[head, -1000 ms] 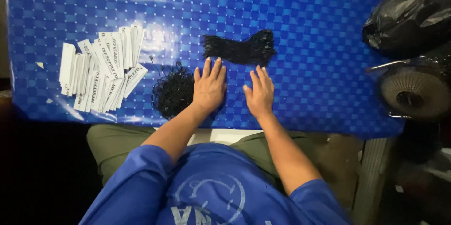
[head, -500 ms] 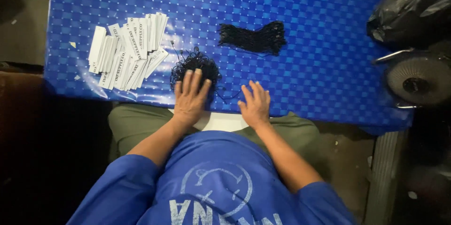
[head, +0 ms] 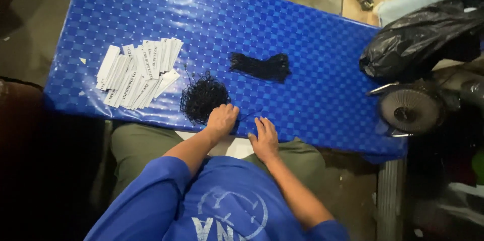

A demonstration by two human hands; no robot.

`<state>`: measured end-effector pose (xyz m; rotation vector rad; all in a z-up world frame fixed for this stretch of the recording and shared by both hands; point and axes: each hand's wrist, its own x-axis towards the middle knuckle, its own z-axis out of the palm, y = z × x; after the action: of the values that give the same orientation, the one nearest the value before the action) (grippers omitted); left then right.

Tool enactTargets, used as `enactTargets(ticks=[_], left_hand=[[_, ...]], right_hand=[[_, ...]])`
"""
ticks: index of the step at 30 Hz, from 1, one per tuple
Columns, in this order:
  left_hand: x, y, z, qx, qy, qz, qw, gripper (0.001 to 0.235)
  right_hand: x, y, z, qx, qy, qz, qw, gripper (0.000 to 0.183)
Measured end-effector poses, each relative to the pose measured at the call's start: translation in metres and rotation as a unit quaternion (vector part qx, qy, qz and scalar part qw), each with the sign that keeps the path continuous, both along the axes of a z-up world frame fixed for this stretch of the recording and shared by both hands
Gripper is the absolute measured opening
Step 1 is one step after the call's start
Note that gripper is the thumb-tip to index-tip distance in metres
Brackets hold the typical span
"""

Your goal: Sorting and organizing black zip ties and white paper labels on a table in a print shop environment.

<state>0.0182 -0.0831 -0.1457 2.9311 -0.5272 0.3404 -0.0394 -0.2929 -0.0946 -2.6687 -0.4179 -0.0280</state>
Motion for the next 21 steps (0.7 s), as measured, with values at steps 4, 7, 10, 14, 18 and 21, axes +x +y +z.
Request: enactTargets(ticks=[4,7,10,14,18,21], left_hand=[[0.001,0.009,0.027,0.009,-0.012,0.016,1.000,0.004],[0.002,0.025,0.093,-0.109,-0.082,0.038,0.990,0.007],[-0.011,0.017,0.139,-0.187,-0.041,0.079,0.978,0.023],[-0.006,0.003,0.101,-0.387,0.241,0.167,0.875,0.026],[-0.008,0.004,0.073,-0.529,0.386,0.217,0.724,0.030],[-0.016,0.015,0.133,-0.541,0.384,0.141,0.735,0.050]], right_hand=[[-0.001,0.002,0.002,-0.044,-0.025,-0.011,0.999,0.065],[0.011,0.015,0.010,0.036,-0.044,-0.039,0.998,0.054],[0.016,0.038,0.026,0.242,0.058,-0.046,0.967,0.048],[0.039,0.061,0.043,0.252,0.101,-0.091,0.958,0.031],[0.038,0.072,0.078,0.237,0.107,-0.117,0.958,0.010],[0.048,0.078,0.096,0.264,0.108,-0.130,0.950,0.005]])
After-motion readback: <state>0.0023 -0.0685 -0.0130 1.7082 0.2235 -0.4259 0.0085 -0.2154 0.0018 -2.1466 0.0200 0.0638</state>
